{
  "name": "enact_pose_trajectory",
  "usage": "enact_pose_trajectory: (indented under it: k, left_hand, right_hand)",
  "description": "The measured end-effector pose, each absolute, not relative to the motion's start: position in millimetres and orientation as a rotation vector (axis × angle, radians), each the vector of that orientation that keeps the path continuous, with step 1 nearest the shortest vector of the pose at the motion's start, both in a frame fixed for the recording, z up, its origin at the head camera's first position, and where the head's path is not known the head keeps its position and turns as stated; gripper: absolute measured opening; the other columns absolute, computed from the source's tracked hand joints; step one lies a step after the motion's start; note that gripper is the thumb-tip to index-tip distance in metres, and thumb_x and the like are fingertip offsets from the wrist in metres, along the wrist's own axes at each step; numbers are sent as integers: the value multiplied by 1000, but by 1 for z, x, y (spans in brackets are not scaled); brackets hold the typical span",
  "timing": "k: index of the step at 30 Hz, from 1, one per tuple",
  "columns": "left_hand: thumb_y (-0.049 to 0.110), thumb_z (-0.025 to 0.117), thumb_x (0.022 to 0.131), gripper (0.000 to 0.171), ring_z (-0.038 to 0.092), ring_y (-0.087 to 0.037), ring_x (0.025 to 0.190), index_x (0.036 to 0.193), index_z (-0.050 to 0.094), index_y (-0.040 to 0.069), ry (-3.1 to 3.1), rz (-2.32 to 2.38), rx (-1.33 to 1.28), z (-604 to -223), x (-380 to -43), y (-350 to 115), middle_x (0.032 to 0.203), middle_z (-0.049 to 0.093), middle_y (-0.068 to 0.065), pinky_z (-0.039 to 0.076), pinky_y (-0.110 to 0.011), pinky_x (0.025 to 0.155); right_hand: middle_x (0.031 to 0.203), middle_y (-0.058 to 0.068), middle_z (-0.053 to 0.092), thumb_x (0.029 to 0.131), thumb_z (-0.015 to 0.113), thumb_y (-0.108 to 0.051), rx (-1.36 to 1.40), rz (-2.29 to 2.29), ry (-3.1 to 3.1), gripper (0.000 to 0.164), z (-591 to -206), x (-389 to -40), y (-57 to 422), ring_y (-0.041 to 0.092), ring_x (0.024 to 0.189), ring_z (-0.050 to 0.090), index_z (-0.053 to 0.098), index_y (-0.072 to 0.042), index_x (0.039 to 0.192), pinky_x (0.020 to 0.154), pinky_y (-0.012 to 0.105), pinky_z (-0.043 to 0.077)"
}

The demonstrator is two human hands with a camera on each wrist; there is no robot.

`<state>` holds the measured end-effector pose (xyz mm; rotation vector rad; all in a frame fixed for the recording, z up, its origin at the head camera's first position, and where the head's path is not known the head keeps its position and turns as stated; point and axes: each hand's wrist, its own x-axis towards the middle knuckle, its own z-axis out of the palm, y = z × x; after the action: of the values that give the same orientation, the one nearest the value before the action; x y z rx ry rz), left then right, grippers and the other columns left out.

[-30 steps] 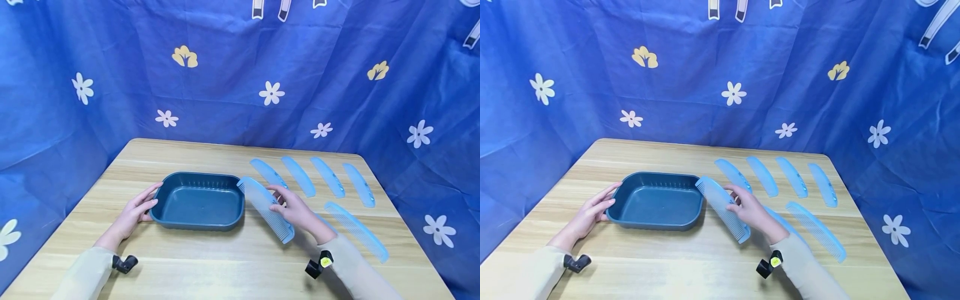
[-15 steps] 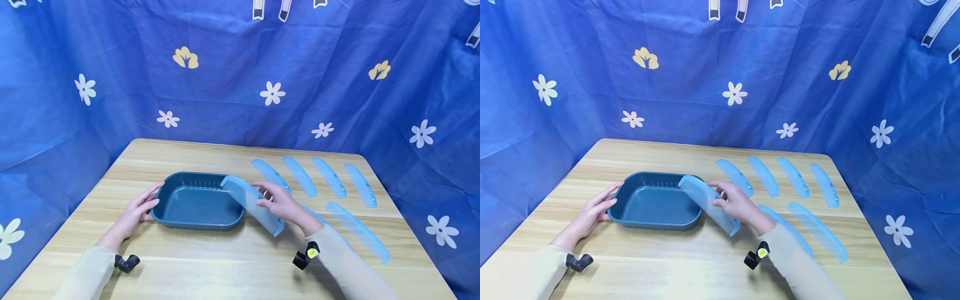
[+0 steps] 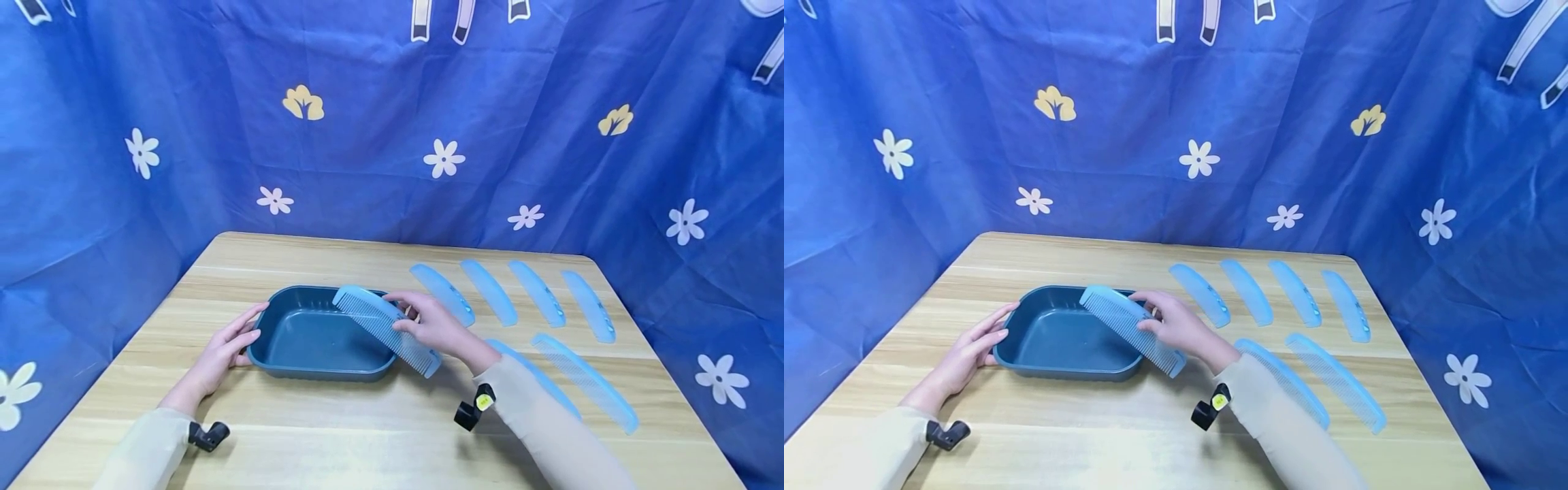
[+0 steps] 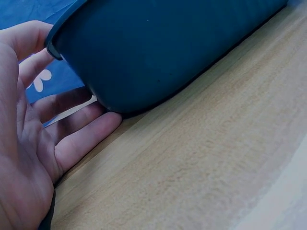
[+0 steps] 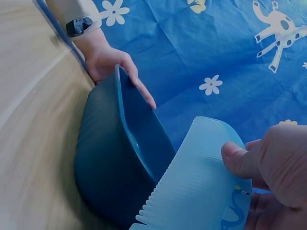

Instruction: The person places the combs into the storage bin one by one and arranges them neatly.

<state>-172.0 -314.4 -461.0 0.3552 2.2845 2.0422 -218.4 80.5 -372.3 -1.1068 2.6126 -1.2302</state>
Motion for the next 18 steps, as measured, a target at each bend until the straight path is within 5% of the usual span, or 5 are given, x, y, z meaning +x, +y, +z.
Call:
enact_pose_trajectory:
  k: [8,18]
  left_hand:
    - [16,41,100,50,56,-9,105,148,25,14,2265,2052,391,-464,-172,-309,139,24,-25,55,-38,72]
    - [15,41,100,50,57,-10,104,148,26,13,2279,2063,382,-462,-171,-313,133,34,-11,55,-38,71]
  right_hand:
    - [98,1,57,85,68,-14,-1131,-1207,2637,45,-367,-222,65,14,76,51,56,-14,128,62,25,46]
    - [98,2,57,87,66,-13,-1124,-1328,2605,42,-368,-231,33,14,77,49,57,-13,127,66,24,46]
